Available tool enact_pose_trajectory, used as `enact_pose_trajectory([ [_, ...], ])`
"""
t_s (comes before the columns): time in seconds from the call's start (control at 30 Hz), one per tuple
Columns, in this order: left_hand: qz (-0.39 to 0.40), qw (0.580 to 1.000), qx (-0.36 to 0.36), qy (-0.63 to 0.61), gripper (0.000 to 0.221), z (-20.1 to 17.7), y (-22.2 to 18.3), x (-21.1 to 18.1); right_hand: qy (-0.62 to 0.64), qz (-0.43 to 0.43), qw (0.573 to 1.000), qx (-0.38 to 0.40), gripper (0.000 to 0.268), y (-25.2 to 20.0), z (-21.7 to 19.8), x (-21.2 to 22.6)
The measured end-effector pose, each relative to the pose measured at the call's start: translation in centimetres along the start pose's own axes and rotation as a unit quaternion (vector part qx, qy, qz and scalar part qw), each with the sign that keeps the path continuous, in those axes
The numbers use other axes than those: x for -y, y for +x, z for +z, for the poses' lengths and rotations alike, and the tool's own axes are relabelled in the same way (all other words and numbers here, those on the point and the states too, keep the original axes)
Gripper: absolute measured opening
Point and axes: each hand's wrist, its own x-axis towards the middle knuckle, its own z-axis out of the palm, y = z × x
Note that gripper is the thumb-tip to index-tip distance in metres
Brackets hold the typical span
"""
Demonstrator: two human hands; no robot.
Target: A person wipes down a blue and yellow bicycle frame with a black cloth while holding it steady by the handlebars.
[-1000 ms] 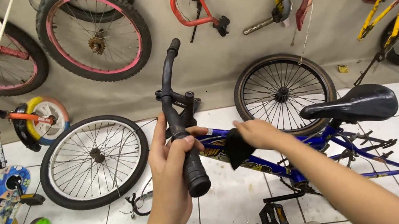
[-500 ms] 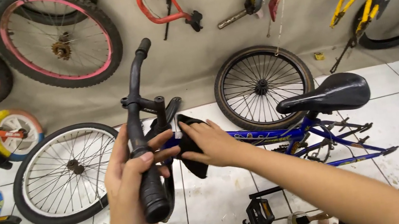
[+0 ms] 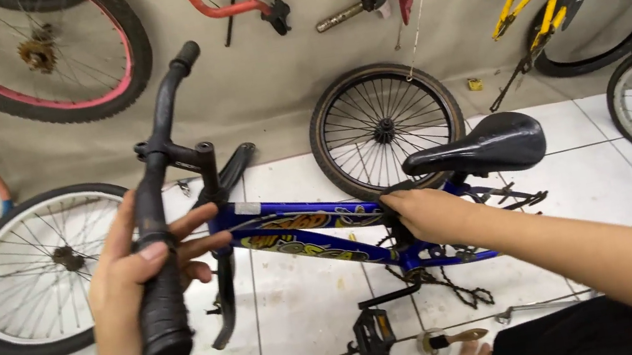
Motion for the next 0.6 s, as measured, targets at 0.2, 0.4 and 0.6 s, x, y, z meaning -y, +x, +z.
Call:
enact_pose_trajectory([
  [0.2, -0.036, 0.999, -0.018, 0.025, 0.089, -1.9, 0.5, 1.1, 0.184, 0.011, 0.98, -0.079, 0.056, -1.0, -0.7, 2.2],
  [0.4, -0.039, 0.991, -0.025, 0.125, 0.094, -1.2, 0.8, 0.4, 0.173, 0.06, 0.983, -0.003, 0.058, -0.1, 2.1, -2.7],
  [0.6, -0.025, 0.987, -0.005, 0.159, 0.098, -2.4, 1.8, 1.6, 0.166, -0.11, 0.976, -0.083, 0.065, -0.9, 0.9, -0.4],
])
